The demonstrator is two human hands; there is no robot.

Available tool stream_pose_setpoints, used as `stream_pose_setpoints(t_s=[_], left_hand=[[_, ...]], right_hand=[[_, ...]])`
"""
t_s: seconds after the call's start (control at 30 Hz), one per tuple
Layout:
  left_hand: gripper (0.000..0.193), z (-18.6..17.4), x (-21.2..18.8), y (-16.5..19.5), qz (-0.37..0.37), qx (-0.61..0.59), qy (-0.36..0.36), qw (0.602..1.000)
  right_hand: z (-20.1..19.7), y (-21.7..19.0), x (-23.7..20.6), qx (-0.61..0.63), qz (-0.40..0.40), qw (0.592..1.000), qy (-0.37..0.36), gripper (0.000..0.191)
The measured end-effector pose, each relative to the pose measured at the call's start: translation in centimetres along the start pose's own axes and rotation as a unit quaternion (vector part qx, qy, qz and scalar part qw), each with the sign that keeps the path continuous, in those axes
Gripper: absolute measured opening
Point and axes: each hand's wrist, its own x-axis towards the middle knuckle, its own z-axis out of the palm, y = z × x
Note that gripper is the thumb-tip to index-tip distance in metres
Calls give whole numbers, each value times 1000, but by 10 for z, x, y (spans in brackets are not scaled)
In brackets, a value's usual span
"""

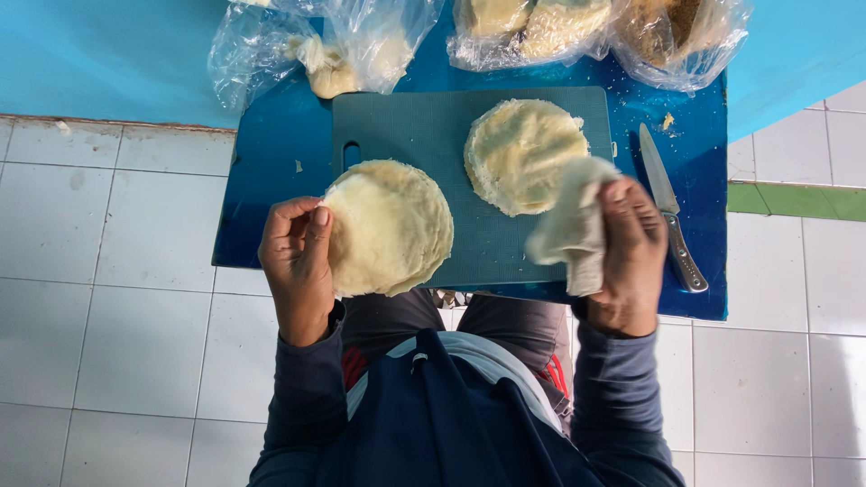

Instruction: The person sits at a blue table and peels a thin, translucent skin off round flat dough discs by hand, working one disc at a time over a cutting board. They pull the skin away in strips, set the peeled disc on the board, and continue with the next disc, with a knife resting beside them.

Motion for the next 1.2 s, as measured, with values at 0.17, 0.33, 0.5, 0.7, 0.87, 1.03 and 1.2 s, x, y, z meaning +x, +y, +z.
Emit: stream_pose_setpoints(t_s=[0.17, 0.33, 0.5, 0.7, 0.87, 1.03, 1.2], left_hand=[[21, -6, 0, -9, -41, 33, -11, 999], [23, -9, -7, -9, -59, -19, -20, 998], [22, -12, -10, -9, -56, -44, -29, 997], [21, -14, -12, -12, -60, -43, -45, 996], [21, -8, -11, -6, -52, -40, -51, 997], [26, 4, -9, 5, -88, -130, -65, 985], [26, 26, -18, 9, -134, -253, -105, 952]], right_hand=[[-19, -34, 44, -136, -204, 968, 60, 17], [14, -25, 82, -495, -385, 777, -53, 13], [59, 20, 46, -687, -369, 598, -183, 14], [63, 20, 31, -724, -393, 541, -171, 22], [62, 19, 23, -731, -402, 520, -186, 29], [67, 18, 19, -711, -388, 558, -179, 29], [73, 15, -3, -560, -254, 761, -205, 36]])
